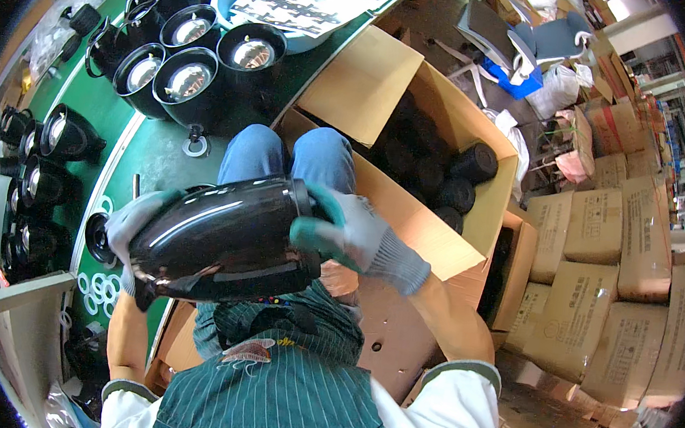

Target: The person sits on the floor and repeatedly picks up black kettle bodies from a cardboard box. They insert a metal rod into the base of each kettle, rotate it to secure it, and then place the assembled kettle on a green table.

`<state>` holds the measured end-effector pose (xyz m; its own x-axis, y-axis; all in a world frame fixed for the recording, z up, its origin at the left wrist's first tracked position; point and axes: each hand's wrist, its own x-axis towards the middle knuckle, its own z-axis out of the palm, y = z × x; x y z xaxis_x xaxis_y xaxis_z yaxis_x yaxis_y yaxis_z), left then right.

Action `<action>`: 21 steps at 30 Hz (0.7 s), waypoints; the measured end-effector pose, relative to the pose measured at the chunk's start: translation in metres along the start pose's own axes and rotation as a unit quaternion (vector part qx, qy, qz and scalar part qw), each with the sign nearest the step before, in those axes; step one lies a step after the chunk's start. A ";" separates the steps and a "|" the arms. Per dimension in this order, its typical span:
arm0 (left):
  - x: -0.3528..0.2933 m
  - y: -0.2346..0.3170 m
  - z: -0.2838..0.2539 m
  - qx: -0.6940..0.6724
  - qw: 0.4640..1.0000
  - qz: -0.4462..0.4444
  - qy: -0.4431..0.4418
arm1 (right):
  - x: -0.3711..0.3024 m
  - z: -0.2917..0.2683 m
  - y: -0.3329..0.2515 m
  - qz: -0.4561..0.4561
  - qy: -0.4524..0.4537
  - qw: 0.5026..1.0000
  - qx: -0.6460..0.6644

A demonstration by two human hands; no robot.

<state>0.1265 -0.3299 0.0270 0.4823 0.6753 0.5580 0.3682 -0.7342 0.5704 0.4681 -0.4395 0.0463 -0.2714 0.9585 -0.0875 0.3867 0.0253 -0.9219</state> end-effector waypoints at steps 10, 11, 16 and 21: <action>-0.029 -0.008 0.012 -0.249 0.916 -0.311 -0.047 | 0.007 0.012 0.002 -0.232 0.099 0.960 -0.124; -0.040 -0.021 0.019 -0.335 0.875 -0.345 -0.050 | 0.014 0.020 -0.005 -0.323 0.110 0.929 -0.145; -0.007 0.003 0.013 -0.095 0.986 -0.138 -0.006 | 0.007 0.058 0.041 -0.232 0.148 0.958 0.076; 0.016 -0.003 -0.005 0.109 0.985 0.132 0.006 | 0.026 0.052 0.068 -0.182 0.146 0.970 0.073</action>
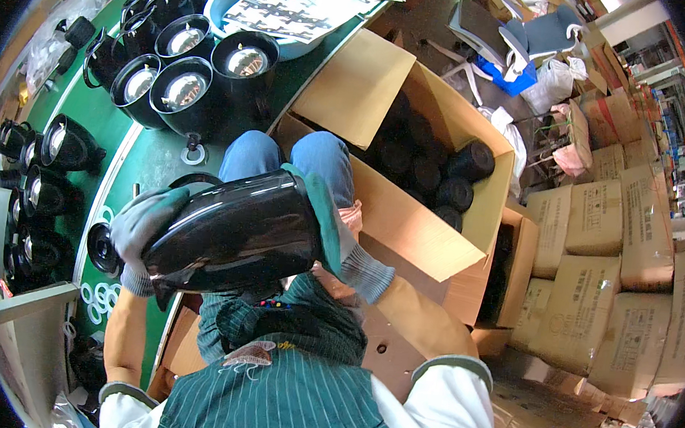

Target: The person sits on the floor and repeatedly picks up black kettle bodies from a cardboard box. They insert a metal rod into the base of each kettle, rotate it to secure it, and then place the assembled kettle on a green table.

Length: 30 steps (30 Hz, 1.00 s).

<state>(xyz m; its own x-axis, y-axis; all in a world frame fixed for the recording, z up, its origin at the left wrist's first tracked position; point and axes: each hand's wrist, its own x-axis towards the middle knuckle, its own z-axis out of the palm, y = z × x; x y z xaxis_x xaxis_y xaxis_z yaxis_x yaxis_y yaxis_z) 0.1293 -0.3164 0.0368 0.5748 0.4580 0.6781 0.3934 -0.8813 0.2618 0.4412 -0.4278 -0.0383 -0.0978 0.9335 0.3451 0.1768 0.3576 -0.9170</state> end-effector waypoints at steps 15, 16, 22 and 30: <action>0.008 -0.011 -0.012 0.018 0.998 0.047 0.022 | 0.020 -0.007 -0.004 -0.005 0.013 0.999 -0.030; -0.016 -0.024 -0.002 -0.005 0.997 -0.078 0.029 | 0.021 -0.008 -0.020 -0.025 -0.005 0.997 -0.078; -0.052 -0.023 0.037 -0.312 0.878 -0.363 -0.021 | 0.023 0.016 -0.045 -0.010 0.082 0.987 0.135; -0.012 -0.006 0.010 -0.128 0.936 -0.328 -0.025 | 0.032 -0.001 -0.057 -0.157 0.007 0.985 -0.078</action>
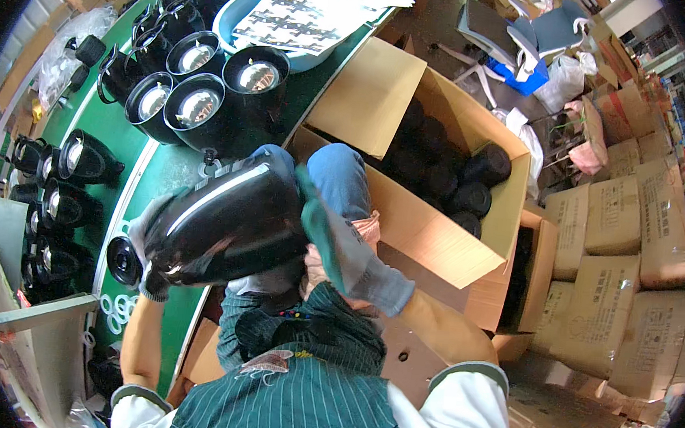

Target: The person sits on the floor and repeatedly picks up black kettle bodies from a cardboard box. They insert a metal rod into the base of each kettle, rotate it to secure it, and then place the assembled kettle on a green table.

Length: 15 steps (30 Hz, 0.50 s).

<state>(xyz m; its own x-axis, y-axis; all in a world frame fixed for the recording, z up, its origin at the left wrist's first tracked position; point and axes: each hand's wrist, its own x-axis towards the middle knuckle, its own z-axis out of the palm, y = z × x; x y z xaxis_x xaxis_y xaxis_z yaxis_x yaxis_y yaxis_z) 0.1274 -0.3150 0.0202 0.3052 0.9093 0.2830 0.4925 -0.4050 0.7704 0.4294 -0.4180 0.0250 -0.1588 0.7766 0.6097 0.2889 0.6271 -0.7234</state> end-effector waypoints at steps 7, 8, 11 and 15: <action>-0.055 -0.120 0.037 -0.477 0.850 -0.140 -0.175 | -0.005 0.020 0.015 -0.044 0.088 0.991 0.092; -0.040 -0.078 0.027 -0.354 0.922 -0.060 -0.142 | -0.024 0.026 0.029 0.018 0.113 0.987 0.113; 0.009 0.035 0.008 0.037 0.989 0.141 -0.025 | -0.084 0.038 0.065 0.210 0.171 0.947 0.169; -0.022 0.018 0.055 0.083 0.967 0.228 0.073 | -0.072 -0.007 0.054 0.309 0.151 0.902 0.263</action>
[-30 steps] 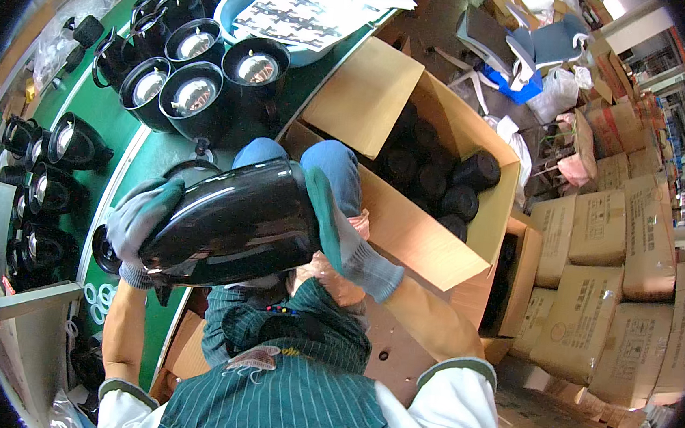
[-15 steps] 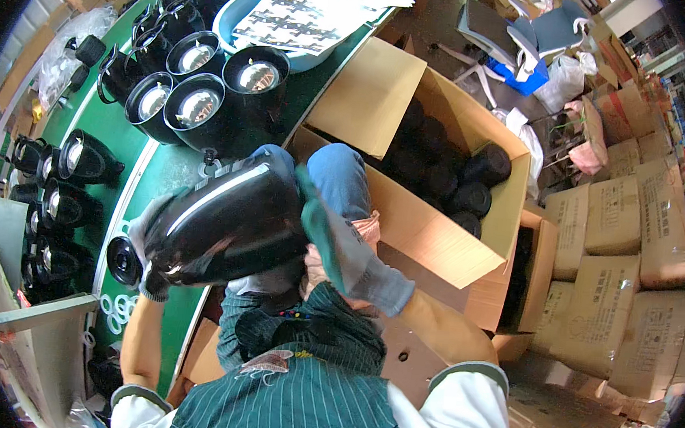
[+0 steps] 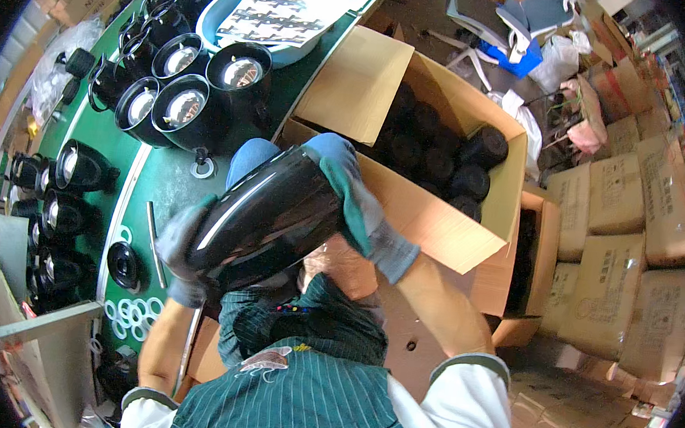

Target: The person sits on the floor and repeatedly picks up black kettle bodies from a cardboard box. They insert a metal rod into the base of each kettle, rotate it to secure it, and then place the assembled kettle on a green table.

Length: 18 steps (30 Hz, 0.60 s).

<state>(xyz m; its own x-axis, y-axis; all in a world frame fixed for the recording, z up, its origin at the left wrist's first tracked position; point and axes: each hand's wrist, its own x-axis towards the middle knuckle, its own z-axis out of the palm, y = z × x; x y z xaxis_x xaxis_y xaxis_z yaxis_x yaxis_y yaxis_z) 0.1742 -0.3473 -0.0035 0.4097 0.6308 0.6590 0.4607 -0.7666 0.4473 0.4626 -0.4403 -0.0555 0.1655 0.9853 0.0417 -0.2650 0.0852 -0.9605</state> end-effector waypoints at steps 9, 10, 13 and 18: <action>-0.103 -0.100 -0.034 0.259 0.948 -0.142 -0.115 | 0.044 0.026 -0.066 -0.143 -0.254 0.885 -0.364; -0.117 -0.123 -0.033 0.337 0.899 -0.242 -0.137 | 0.042 0.029 -0.055 -0.155 -0.248 0.888 -0.354; -0.149 -0.169 -0.029 0.336 0.832 -0.412 -0.159 | 0.040 0.038 -0.054 -0.128 -0.208 0.909 -0.338; -0.074 -0.141 -0.038 0.086 0.890 -0.400 -0.202 | 0.005 0.056 0.000 -0.117 -0.075 0.954 -0.265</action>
<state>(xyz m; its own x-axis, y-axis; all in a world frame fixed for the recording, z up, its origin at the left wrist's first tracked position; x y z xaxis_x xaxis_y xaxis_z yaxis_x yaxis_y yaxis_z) 0.0492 -0.2909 -0.0923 0.1310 0.9847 -0.1152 0.8317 -0.0459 0.5534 0.4100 -0.4270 -0.0404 0.0136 0.9622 0.2719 0.2871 0.2567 -0.9229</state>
